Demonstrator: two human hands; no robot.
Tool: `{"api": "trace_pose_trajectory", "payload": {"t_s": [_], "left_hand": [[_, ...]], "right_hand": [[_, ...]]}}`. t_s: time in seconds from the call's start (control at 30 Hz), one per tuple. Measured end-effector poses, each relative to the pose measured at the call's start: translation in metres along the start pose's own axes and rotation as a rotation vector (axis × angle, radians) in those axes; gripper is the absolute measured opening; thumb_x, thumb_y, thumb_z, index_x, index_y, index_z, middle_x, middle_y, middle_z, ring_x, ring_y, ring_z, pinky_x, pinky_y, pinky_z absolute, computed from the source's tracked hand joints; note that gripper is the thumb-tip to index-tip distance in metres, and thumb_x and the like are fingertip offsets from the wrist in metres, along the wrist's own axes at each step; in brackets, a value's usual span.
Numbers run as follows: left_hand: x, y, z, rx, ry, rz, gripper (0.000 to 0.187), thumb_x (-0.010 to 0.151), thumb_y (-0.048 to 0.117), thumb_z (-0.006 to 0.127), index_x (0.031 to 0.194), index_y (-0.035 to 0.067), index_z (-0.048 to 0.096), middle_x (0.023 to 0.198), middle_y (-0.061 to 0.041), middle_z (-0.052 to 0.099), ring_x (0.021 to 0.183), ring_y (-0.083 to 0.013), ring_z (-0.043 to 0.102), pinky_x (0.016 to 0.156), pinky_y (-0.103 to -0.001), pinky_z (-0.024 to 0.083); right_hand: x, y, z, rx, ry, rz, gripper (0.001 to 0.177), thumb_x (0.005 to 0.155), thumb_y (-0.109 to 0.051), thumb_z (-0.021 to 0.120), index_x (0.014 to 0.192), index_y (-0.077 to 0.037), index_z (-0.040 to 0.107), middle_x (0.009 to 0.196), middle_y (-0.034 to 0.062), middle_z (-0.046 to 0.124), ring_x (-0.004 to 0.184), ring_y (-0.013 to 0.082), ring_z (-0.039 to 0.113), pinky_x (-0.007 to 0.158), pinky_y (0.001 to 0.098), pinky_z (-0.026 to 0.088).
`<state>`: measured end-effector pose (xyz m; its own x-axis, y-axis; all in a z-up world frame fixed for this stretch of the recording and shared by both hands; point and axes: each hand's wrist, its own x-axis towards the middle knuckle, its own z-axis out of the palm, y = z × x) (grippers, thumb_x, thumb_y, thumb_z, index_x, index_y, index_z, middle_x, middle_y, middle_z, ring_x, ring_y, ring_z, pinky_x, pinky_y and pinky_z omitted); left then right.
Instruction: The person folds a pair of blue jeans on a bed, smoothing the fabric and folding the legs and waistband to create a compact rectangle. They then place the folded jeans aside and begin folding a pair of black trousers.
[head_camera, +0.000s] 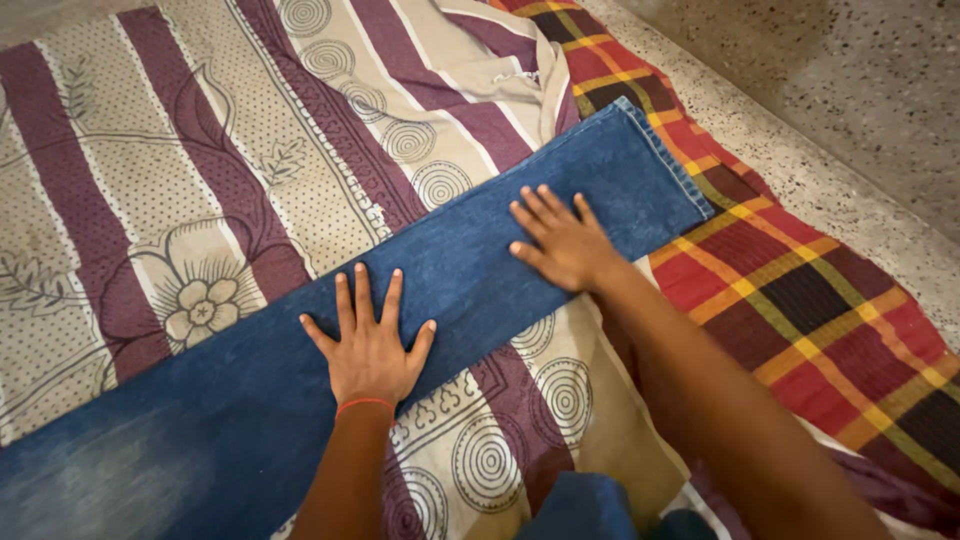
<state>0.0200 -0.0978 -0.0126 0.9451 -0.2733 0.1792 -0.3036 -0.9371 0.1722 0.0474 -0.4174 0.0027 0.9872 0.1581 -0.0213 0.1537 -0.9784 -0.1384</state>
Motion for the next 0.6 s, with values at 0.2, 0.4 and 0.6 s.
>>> {"api": "trace_pose_trajectory", "payload": {"t_s": [0.2, 0.4, 0.6], "left_hand": [[0.002, 0.0, -0.003, 0.006, -0.038, -0.012, 0.08, 0.086, 0.07, 0.049, 0.155, 0.033, 0.034, 0.165, -0.01, 0.021, 0.153, -0.0318, 0.012, 0.109, -0.08, 0.006], [0.0, 0.0, -0.007, -0.02, -0.025, -0.009, 0.08, 0.086, 0.069, 0.051, 0.155, 0.033, 0.035, 0.166, -0.01, 0.021, 0.154, -0.0318, 0.013, 0.11, -0.08, 0.006], [0.002, 0.001, -0.008, -0.045, -0.026, -0.001, 0.08, 0.085, 0.069, 0.052, 0.154, 0.032, 0.036, 0.165, -0.012, 0.021, 0.153, -0.0336, 0.012, 0.108, -0.08, 0.006]], "right_hand": [[0.026, 0.033, -0.013, -0.108, 0.289, 0.163, 0.071, 0.101, -0.055, 0.044, 0.158, -0.012, 0.037, 0.169, 0.0095, 0.027, 0.156, 0.0295, 0.017, 0.114, 0.0758, 0.009], [0.048, 0.007, -0.019, -0.037, 0.4, 0.278, 0.028, 0.089, -0.028, 0.067, 0.116, -0.022, 0.073, 0.133, 0.0077, 0.059, 0.126, 0.036, 0.048, 0.101, 0.0577, 0.044], [0.065, 0.01, -0.022, 0.029, 0.361, 0.168, 0.005, 0.092, -0.018, 0.066, 0.095, -0.016, 0.069, 0.112, 0.0095, 0.06, 0.109, 0.0313, 0.062, 0.088, 0.0467, 0.053]]}}
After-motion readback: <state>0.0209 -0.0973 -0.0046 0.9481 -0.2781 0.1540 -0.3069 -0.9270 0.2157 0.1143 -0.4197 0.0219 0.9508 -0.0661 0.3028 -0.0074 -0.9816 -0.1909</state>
